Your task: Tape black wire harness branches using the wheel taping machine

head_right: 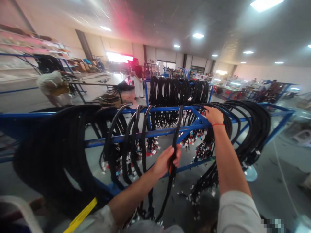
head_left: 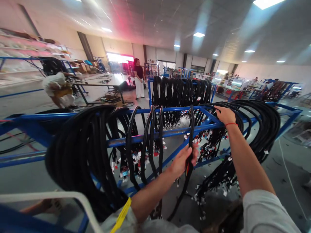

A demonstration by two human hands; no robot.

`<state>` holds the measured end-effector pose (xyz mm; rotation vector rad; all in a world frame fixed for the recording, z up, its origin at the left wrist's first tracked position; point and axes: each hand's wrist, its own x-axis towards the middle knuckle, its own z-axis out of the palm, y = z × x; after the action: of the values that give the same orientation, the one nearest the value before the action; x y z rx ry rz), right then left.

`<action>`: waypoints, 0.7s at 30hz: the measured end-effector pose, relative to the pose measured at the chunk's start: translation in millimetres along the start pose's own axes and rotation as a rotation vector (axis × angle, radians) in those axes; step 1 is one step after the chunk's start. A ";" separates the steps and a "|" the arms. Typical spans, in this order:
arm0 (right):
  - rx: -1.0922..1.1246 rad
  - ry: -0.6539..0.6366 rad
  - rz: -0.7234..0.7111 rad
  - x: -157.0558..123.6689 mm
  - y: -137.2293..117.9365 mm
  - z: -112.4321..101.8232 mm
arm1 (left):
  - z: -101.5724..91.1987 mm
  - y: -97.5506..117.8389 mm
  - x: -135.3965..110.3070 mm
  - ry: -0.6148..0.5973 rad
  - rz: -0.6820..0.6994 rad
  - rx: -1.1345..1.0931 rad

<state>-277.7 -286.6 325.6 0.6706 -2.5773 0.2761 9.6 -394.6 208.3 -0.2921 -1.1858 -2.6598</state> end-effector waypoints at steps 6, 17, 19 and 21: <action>0.006 0.157 0.248 0.8 -2.5 3.2 | 20.1 52.4 -55.6 -0.187 0.251 -0.132; 0.182 0.185 0.248 -25.0 6.0 3.4 | 5.2 6.9 -11.5 -0.088 -0.024 -0.132; 0.251 0.190 0.203 -32.3 9.5 3.5 | -7.5 -20.1 -17.6 -0.125 -0.008 -0.122; 0.312 0.274 0.159 -52.1 4.8 2.5 | -21.2 -46.9 -28.8 -0.143 -0.033 -0.056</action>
<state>-240.6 -261.9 298.0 0.4913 -2.3450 0.7781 22.4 -376.6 153.6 -0.4839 -1.1661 -2.7438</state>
